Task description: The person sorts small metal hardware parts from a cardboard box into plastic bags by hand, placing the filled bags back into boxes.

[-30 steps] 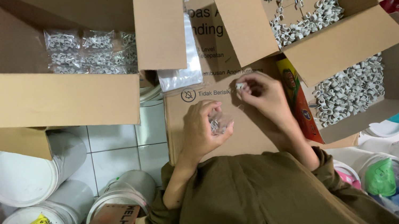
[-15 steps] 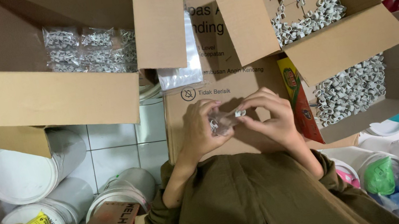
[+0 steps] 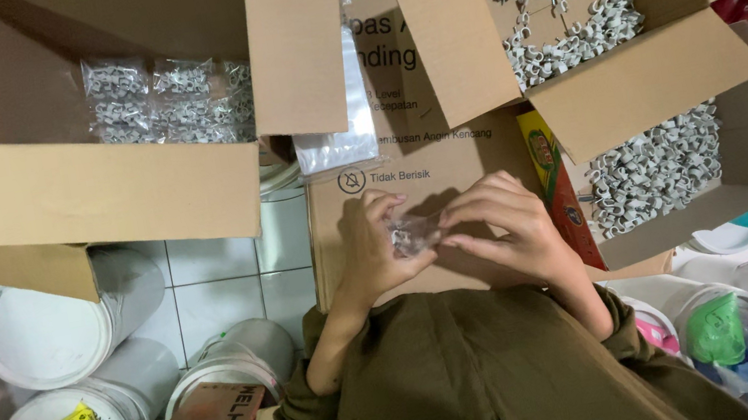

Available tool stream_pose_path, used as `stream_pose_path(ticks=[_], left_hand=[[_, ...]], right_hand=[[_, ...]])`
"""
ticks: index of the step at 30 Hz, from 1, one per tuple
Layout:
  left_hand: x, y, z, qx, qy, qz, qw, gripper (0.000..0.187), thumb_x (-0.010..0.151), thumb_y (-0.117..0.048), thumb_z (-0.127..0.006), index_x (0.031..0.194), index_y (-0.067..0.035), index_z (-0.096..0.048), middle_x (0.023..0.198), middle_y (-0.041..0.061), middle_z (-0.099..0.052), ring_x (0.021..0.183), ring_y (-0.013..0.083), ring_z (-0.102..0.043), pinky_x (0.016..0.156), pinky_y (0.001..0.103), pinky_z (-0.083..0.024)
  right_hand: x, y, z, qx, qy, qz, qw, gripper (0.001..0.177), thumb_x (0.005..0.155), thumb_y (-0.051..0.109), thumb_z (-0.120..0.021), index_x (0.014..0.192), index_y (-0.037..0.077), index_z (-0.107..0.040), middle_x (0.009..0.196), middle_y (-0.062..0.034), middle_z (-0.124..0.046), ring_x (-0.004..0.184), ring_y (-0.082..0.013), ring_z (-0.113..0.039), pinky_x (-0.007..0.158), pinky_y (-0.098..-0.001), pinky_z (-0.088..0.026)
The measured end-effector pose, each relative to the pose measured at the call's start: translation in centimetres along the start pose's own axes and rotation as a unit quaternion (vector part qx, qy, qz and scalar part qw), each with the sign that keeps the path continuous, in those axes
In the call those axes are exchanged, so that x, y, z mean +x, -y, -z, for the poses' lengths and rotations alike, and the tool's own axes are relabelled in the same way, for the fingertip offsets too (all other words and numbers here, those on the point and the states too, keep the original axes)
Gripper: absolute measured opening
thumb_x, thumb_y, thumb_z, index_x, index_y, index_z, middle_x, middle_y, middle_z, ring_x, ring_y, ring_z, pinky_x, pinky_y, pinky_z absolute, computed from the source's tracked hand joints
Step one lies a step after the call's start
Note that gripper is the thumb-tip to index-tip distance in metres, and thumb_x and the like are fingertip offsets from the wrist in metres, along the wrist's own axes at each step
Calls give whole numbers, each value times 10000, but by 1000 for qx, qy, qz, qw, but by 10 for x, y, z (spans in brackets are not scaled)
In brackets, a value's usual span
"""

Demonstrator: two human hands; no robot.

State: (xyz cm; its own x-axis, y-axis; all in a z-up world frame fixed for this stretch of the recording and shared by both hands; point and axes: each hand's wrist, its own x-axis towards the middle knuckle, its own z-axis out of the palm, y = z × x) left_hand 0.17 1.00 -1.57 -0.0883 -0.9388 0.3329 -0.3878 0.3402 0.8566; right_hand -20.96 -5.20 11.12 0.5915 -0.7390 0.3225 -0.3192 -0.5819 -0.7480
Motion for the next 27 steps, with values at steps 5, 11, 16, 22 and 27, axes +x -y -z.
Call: stream_pose_path(ticks=[5,11,16,22,27], left_hand=[[2,-8,4,111,-25,0,993,836,633,-368,-925,1287,-86,-486,1112,91,-530,1006,260,-511,853,439,-415],[20,-30,8,152,-11,-6,988,707,678,-352,-925,1190,-58,-537,1073,121,-562,1012,296,-543,857,439,-464],[44,-17,6,68,-40,-86,993,682,741,-261,-905,1227,-34,-483,1047,158,-590,907,310,-614,765,421,-513],[45,1,-3,78,-14,-25,997,689,695,-210,-923,1211,-86,-483,1010,177,-597,831,307,-630,708,410,-546],[45,9,-2,73,-31,-51,996,713,721,-169,-896,1264,-103,-438,1004,153,-574,874,312,-607,722,425,-523]], right_hand=[[-1,22,26,11,-8,-23,1000,227,823,93,-826,1018,31,-729,1041,-79,-737,986,-233,-700,868,-360,-525],[11,43,96,-112,20,-25,993,220,835,111,-801,1015,13,-721,1029,-104,-730,918,-253,-694,785,-365,-559],[45,22,138,-194,47,-33,979,260,893,86,-723,1137,8,-685,1117,-137,-697,973,-310,-710,819,-391,-579],[114,-90,143,-246,168,-156,942,607,887,276,-777,1385,57,-509,1310,-236,-525,1108,-435,-610,921,-496,-532],[133,-132,102,-233,368,-331,837,965,739,280,-870,1530,192,-323,1417,-253,-395,1169,-445,-602,995,-485,-530]])
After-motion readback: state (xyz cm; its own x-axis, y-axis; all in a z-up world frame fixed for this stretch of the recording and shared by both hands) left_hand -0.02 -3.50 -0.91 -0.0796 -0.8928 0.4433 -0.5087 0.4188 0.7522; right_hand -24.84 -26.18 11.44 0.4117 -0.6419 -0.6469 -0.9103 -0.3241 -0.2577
